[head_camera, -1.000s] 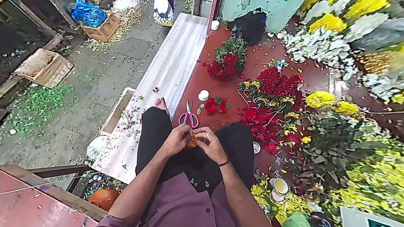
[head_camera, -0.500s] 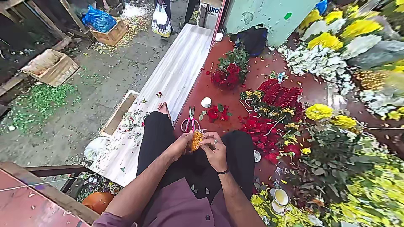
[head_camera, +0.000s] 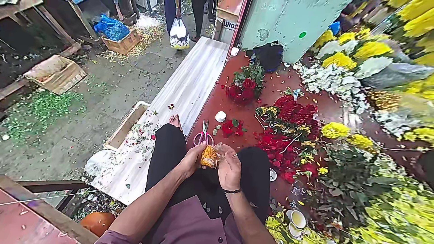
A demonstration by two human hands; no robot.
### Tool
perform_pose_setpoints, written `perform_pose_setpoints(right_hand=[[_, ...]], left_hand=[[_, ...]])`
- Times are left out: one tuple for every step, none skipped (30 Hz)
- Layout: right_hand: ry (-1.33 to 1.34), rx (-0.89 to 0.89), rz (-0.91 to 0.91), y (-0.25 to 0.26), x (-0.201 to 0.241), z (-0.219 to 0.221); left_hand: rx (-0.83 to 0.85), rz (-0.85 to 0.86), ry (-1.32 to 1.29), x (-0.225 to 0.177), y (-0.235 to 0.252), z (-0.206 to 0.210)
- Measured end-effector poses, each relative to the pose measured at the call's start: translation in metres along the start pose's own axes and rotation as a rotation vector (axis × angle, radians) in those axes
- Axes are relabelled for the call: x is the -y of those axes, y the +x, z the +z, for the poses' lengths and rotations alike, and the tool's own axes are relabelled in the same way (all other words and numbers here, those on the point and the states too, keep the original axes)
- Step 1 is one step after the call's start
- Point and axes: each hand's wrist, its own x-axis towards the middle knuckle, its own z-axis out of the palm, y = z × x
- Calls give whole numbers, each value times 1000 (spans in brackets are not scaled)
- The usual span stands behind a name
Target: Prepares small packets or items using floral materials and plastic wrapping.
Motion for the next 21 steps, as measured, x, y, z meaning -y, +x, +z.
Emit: perform_pose_setpoints(right_hand=[[61,-55,62,1,-3,2],[113,-106,129,1,-4,2],[153,-147,192,3,-4,3],[185,-187,246,6,-4,2],[203,-215,290,9,-5,-1],[217,-221,320,11,-8,-6],[228,-224,341,12,-11,-10],[244,-228,358,12,-13,-13],[263,-232,372,12,-15,-14],[282,-240,382,12,-16,-14],[297,-249,389,12,-17,-13],[304,-261,395,12,-18,-13],[302,-277,399,11,-19,-13],[304,-292,406,11,-19,-12],[309,-307,414,10,-19,-11],[315,-323,421,10,-18,-10],[325,-338,425,10,-19,-9],[330,-346,428,10,-19,-9],[336,-347,428,10,-19,-9],[347,-344,426,10,-20,-9],[356,-341,429,9,-20,-10]], left_hand=[[-11,26,30,1,0,1],[-29,49,56,2,0,1],[-45,67,79,3,0,2],[-58,89,102,4,0,3],[-67,120,128,6,-1,4],[-74,151,158,8,-2,5],[-84,175,195,10,-3,6],[-105,193,242,12,-3,7],[-141,206,308,13,-3,8],[-182,218,385,15,-3,8],[-212,237,457,17,-3,8],[-231,255,516,17,-3,8],[-245,269,560,17,-3,8],[-253,278,583,17,-4,8],[-260,276,591,16,-4,9],[-267,271,590,16,-5,10],[-272,263,585,15,-5,10],[-273,255,578,15,-6,9],[-271,248,568,14,-7,9],[-270,243,552,13,-8,9],[-265,237,533,12,-9,9]])
